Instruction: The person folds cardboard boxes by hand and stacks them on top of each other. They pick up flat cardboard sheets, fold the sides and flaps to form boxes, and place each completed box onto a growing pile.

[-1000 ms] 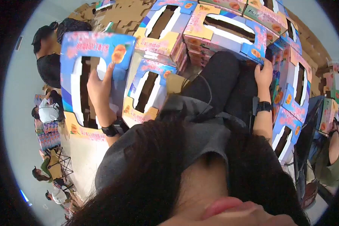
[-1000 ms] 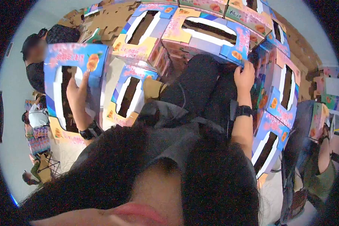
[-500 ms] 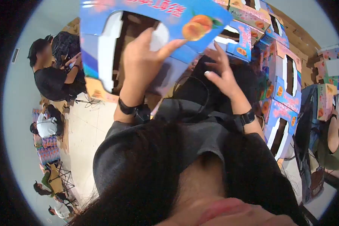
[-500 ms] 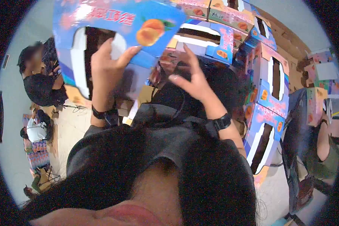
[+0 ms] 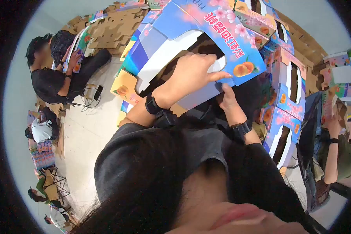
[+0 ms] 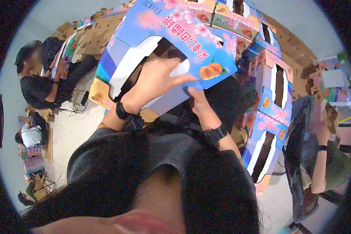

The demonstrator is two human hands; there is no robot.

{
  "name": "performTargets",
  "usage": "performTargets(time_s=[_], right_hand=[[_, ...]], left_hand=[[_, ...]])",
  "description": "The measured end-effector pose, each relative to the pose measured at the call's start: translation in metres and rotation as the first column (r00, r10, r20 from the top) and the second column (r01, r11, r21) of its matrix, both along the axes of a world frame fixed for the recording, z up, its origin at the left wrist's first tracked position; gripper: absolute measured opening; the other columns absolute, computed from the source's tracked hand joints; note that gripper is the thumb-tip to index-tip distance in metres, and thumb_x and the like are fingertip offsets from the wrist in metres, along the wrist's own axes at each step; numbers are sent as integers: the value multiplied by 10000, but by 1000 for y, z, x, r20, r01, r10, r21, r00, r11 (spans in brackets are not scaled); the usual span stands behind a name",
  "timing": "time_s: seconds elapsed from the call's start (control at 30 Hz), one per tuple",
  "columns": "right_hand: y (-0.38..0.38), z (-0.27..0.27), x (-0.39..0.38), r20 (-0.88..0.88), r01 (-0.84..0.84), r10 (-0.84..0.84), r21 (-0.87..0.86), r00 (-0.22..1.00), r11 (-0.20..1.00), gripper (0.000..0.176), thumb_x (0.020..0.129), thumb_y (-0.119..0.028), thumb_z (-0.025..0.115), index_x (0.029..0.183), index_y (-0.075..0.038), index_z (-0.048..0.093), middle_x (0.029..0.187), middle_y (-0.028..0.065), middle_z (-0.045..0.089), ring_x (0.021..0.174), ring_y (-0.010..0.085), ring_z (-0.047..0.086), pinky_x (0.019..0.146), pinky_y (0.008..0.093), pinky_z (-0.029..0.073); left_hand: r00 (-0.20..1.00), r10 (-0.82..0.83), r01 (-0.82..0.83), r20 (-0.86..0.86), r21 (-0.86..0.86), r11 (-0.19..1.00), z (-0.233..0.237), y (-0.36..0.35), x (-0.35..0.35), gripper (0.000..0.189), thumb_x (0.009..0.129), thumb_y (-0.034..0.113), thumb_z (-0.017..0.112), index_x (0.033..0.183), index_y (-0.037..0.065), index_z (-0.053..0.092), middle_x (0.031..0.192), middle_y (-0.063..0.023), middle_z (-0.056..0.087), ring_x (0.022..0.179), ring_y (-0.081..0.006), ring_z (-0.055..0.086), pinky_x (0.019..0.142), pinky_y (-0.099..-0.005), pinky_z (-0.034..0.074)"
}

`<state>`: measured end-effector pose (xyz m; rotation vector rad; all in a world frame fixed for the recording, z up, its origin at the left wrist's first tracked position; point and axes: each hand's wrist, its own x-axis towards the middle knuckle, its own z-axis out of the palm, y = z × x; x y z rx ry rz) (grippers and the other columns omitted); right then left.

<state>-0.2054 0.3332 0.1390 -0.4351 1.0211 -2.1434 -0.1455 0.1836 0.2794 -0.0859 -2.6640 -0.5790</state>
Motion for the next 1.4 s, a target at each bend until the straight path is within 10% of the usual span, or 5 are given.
performTargets(time_s=[0.43, 0.67, 0.9, 0.93, 1.4], right_hand=[[4, -21, -19, 45, 193, -199, 104, 979, 976, 609, 685, -276, 692, 1218, -46, 508, 1123, 70, 562, 1078, 215, 530, 966, 367, 400], [21, 4, -41, 51, 470, -475, 78, 879, 879, 652, 701, -387, 619, 1242, -47, 489, 1131, 88, 576, 1084, 264, 544, 940, 398, 422], [64, 36, -81, -34, 727, -728, -41, 684, 685, 654, 758, -393, 556, 1278, -9, 456, 1181, 143, 562, 1071, 297, 562, 922, 426, 449], [72, 39, -86, -45, 717, -722, -87, 691, 692, 656, 759, -392, 551, 1277, -1, 454, 1179, 147, 563, 1071, 299, 563, 923, 425, 451], [119, 31, -98, -120, 598, -624, -192, 772, 778, 715, 664, -349, 639, 1267, -6, 463, 1162, 154, 570, 1050, 306, 582, 903, 421, 484]], left_hand=[[898, 282, -181, -337, 303, 936, 25, -35, 67, 221, 791, 257, 716, 794, 50, 642, 672, -72, 629, 570, -200, 597, 551, -325, 462], [762, 576, -480, -296, 339, 809, -10, -141, 88, 413, 836, 261, 667, 1126, -15, 564, 938, -123, 647, 911, -205, 600, 864, -347, 431], [993, -5, 96, -114, 817, 568, -79, -144, 75, 716, 774, 351, 685, 1356, 42, 405, 1312, -122, 489, 1198, -230, 487, 1007, -370, 369], [996, -4, 89, -93, 937, 338, -66, -117, 72, 803, 721, 389, 723, 1366, 46, 388, 1348, -109, 447, 1241, -233, 453, 1025, -381, 362], [979, -73, 203, -191, 953, 224, -113, -85, 36, 903, 690, 302, 762, 1412, 49, 283, 1404, -127, 390, 1287, -222, 400, 1051, -362, 351]])
